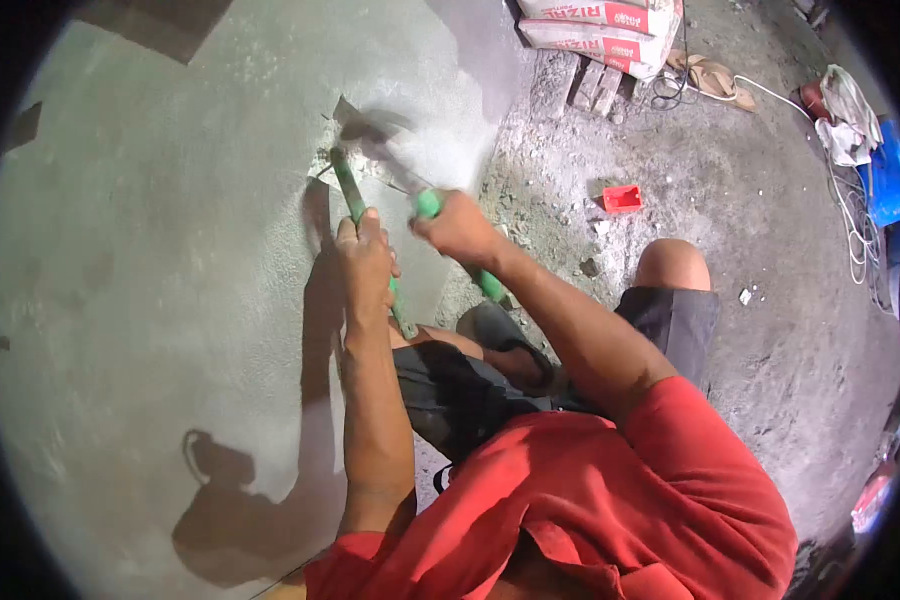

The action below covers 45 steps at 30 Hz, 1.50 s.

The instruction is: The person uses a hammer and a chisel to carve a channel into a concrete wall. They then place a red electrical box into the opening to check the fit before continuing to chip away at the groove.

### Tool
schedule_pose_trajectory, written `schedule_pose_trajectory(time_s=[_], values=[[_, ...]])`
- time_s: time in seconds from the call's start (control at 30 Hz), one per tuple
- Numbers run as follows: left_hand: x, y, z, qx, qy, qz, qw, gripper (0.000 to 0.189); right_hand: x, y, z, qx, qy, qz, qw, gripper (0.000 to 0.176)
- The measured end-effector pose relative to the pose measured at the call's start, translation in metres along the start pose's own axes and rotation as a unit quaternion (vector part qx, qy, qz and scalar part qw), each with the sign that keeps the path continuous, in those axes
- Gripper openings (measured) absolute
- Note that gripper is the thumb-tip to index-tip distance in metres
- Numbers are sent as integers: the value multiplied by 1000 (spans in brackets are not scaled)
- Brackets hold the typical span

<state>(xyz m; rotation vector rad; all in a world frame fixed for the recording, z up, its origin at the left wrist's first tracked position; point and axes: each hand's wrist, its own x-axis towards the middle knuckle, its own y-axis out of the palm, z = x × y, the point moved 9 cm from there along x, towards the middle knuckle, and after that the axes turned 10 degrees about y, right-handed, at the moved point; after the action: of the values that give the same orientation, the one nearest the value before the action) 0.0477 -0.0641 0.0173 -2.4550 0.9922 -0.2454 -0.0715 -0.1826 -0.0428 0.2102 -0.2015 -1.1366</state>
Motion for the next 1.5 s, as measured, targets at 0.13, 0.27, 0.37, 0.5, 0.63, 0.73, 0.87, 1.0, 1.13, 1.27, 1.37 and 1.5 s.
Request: schedule_pose_trajectory(time_s=[0.13,0.27,0.37,0.5,0.63,0.73,0.87,1.0,1.13,1.27,1.37,1.5], values=[[11,-7,28,-115,-6,16,993,22,-1,-11,8,-142,148,92,974,21],[4,-14,17,-21,-19,10,1000,21,-6,-34,76,-10,112,35,993,23],[10,-15,34,-63,-27,28,997,24,-20,-27,74,28,49,-17,998,22],[9,-13,28,-131,29,12,991,23,-3,8,-8,-120,34,37,991,23],[15,-16,42,-142,21,26,989,23,-4,-10,8,-180,85,72,977,29],[11,-15,36,-102,-9,48,994,28,-14,-27,81,-78,73,34,994,24],[11,-18,35,-118,-14,51,992,30,-32,-30,82,77,2,-90,993,18],[13,-17,42,-117,27,47,992,30,-8,22,-31,-211,63,82,972,29],[17,-28,48,91,63,31,993,33,-15,-10,-44,-277,152,95,944,33],[51,-29,96,541,343,1,768,36,-31,-34,-28,-152,182,57,970,34],[45,-28,65,290,178,16,940,30,-33,-49,-12,-157,174,47,971,35],[20,-11,39,163,23,42,985,25,-26,-56,6,-165,144,52,974,30]])
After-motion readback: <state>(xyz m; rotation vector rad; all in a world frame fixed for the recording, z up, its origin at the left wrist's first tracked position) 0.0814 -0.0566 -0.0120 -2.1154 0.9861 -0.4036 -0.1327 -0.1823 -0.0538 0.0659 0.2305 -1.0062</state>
